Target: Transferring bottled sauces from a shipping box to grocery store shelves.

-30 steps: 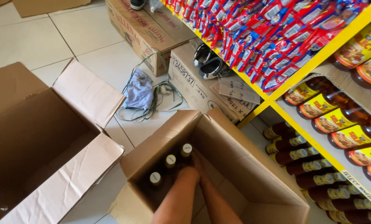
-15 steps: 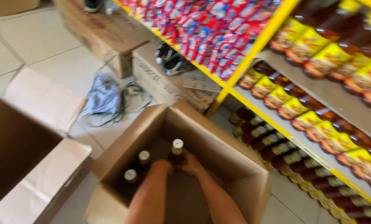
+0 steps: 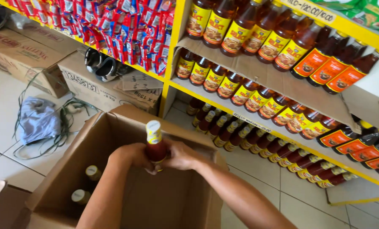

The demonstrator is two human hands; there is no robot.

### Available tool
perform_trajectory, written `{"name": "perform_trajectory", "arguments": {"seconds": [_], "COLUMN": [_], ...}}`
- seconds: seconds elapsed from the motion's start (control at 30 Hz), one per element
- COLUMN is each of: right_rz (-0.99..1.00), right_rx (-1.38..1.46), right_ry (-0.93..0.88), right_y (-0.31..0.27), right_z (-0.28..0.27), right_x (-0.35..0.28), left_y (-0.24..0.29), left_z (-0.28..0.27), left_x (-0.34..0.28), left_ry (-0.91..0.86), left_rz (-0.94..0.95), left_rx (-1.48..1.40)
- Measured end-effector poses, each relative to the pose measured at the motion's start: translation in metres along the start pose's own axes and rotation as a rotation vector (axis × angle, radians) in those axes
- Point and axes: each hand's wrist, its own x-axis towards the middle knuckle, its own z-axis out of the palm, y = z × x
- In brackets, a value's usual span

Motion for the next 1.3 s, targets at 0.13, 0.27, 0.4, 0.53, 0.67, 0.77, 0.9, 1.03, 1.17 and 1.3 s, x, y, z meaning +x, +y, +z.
{"name": "perform_trajectory", "arguments": {"seconds": [0.13,0.27,0.4,0.53,0.67,0.77,0.9,1.03,1.17,1.3], "right_rz": [-0.136,-0.161,-0.118,0.022,0.137,0.178,0.113,0.064,0.072,0.120], "right_rx": [0.421,0.162,0.169,0.257,0.137,0.055,0.110,0.147,0.379,0.412], "right_ry": [-0.051,0.083,0.144,0.156,0.216,0.246,0.295,0.357,0.361,0.276], "right_y": [-0.009,-0.010,0.014,0.035,0.061,0.081,0.131,0.179,0.223,0.277], "right_z": [-0.043,-0.089,-0.122,-0.147,-0.166,-0.174,-0.174,-0.174,-0.178,-0.177], "right_x": [-0.041,-0.098,-0.154,-0.209,-0.249,-0.271,-0.298,-0.323,-0.346,-0.362], "left_y": [0.084,0.150,0.204,0.250,0.275,0.295,0.312,0.321,0.322,0.314], "left_z": [-0.007,0.010,0.045,0.092,0.144,0.173,0.215,0.254,0.297,0.335], "left_x": [-0.029,-0.032,-0.011,0.010,0.038,0.048,0.077,0.109,0.153,0.189], "left_ry": [0.138,0.147,0.119,0.175,0.289,0.326,0.364,0.386,0.355,0.348], "left_rz": [0.115,0.336,0.483,0.482,0.459,0.402,0.320,0.443,0.350,0.322], "left_rx": [0.100,-0.054,-0.121,0.015,-0.037,-0.053,-0.016,-0.101,-0.151,-0.186]}}
